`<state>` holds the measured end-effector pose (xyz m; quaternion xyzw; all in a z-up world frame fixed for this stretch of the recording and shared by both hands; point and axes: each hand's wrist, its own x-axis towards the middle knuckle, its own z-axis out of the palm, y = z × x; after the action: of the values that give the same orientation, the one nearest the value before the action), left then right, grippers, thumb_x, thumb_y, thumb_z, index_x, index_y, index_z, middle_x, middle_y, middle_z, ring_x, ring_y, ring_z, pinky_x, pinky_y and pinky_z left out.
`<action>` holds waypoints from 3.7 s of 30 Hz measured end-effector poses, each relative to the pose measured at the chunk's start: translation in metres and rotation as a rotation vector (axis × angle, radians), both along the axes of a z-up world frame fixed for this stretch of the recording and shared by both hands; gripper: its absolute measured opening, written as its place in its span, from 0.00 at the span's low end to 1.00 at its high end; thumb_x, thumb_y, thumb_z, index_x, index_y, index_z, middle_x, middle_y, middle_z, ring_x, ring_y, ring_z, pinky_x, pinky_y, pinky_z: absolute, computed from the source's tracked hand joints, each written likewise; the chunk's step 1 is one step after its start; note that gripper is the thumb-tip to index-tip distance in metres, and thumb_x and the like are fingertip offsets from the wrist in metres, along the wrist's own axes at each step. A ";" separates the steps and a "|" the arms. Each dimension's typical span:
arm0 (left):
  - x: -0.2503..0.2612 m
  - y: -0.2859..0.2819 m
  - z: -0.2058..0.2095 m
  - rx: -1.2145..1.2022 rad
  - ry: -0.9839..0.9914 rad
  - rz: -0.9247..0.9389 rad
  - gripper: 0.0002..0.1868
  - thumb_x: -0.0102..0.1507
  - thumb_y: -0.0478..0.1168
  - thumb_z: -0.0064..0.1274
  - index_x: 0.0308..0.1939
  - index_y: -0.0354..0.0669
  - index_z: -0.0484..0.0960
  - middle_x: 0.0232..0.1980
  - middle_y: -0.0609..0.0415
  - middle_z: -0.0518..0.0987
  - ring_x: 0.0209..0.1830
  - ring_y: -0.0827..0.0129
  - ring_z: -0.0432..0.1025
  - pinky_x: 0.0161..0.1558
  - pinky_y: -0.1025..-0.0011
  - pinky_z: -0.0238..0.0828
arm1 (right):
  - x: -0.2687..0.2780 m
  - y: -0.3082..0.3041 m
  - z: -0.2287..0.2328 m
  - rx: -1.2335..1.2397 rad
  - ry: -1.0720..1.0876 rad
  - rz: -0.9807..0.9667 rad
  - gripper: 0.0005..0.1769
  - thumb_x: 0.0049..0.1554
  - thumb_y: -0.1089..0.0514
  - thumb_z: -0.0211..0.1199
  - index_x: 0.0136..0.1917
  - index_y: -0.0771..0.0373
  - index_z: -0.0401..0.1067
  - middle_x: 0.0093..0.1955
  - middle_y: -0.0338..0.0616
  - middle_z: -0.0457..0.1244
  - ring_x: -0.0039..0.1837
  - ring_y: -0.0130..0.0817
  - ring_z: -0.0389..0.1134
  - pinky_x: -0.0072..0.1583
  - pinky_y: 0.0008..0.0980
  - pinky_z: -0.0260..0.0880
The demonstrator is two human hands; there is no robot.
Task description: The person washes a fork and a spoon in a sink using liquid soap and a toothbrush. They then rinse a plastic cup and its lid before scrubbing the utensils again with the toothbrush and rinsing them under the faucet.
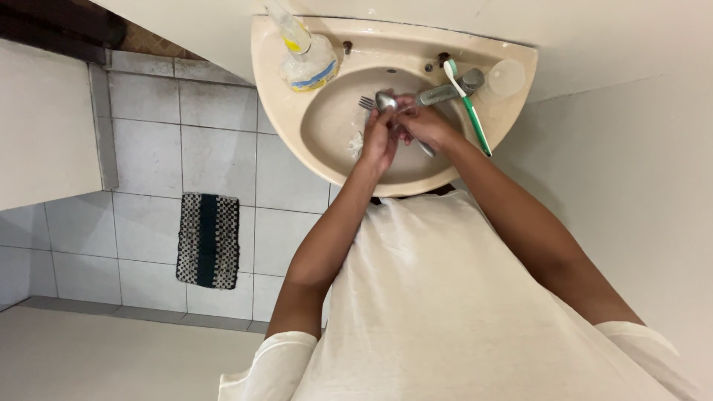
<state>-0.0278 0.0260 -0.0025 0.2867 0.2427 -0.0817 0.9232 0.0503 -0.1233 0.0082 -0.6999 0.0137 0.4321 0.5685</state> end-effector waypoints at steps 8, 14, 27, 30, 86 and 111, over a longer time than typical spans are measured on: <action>-0.014 -0.007 -0.001 0.167 0.090 0.172 0.31 0.83 0.40 0.49 0.91 0.55 0.65 0.78 0.63 0.80 0.73 0.68 0.77 0.72 0.60 0.78 | 0.015 0.027 0.004 0.137 -0.176 0.116 0.18 0.88 0.44 0.58 0.70 0.61 0.76 0.48 0.37 0.67 0.41 0.24 0.63 0.41 0.31 0.62; -0.019 -0.008 -0.012 0.183 0.047 0.066 0.23 0.86 0.43 0.49 0.85 0.43 0.78 0.69 0.49 0.84 0.66 0.60 0.79 0.70 0.55 0.82 | 0.003 -0.012 0.040 -0.099 -0.146 0.198 0.16 0.76 0.56 0.57 0.75 0.57 0.67 0.45 0.41 0.69 0.37 0.28 0.69 0.38 0.34 0.75; 0.005 -0.001 -0.028 0.014 0.001 0.261 0.12 0.88 0.42 0.51 0.72 0.43 0.83 0.65 0.51 0.84 0.56 0.67 0.76 0.54 0.65 0.77 | -0.023 -0.027 0.066 -0.093 0.138 0.020 0.19 0.79 0.47 0.64 0.72 0.62 0.78 0.46 0.41 0.71 0.39 0.29 0.71 0.40 0.38 0.77; 0.001 0.010 -0.021 0.014 -0.013 0.204 0.12 0.86 0.39 0.48 0.72 0.42 0.81 0.66 0.51 0.84 0.59 0.67 0.78 0.53 0.59 0.82 | -0.016 -0.022 0.030 -0.107 0.014 0.125 0.16 0.81 0.48 0.64 0.70 0.61 0.81 0.47 0.38 0.67 0.43 0.26 0.66 0.44 0.34 0.70; -0.004 0.031 0.103 0.102 -0.308 -0.132 0.14 0.83 0.38 0.63 0.71 0.49 0.82 0.53 0.63 0.84 0.49 0.75 0.78 0.57 0.68 0.80 | -0.080 -0.084 0.244 -0.429 -0.884 0.066 0.11 0.77 0.61 0.70 0.71 0.60 0.84 0.55 0.51 0.72 0.50 0.45 0.75 0.52 0.45 0.77; 0.111 -0.023 0.147 1.032 -0.309 0.014 0.06 0.76 0.27 0.66 0.54 0.39 0.91 0.47 0.54 0.94 0.45 0.75 0.85 0.44 0.72 0.84 | 0.101 -0.188 0.195 -0.354 -0.841 0.023 0.09 0.78 0.57 0.76 0.68 0.62 0.88 0.57 0.42 0.78 0.54 0.33 0.75 0.60 0.37 0.77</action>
<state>0.0834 0.0027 0.1449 0.7100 0.1148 0.0976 0.6879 0.1513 -0.3117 0.2031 -0.9010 -0.1525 0.1078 0.3916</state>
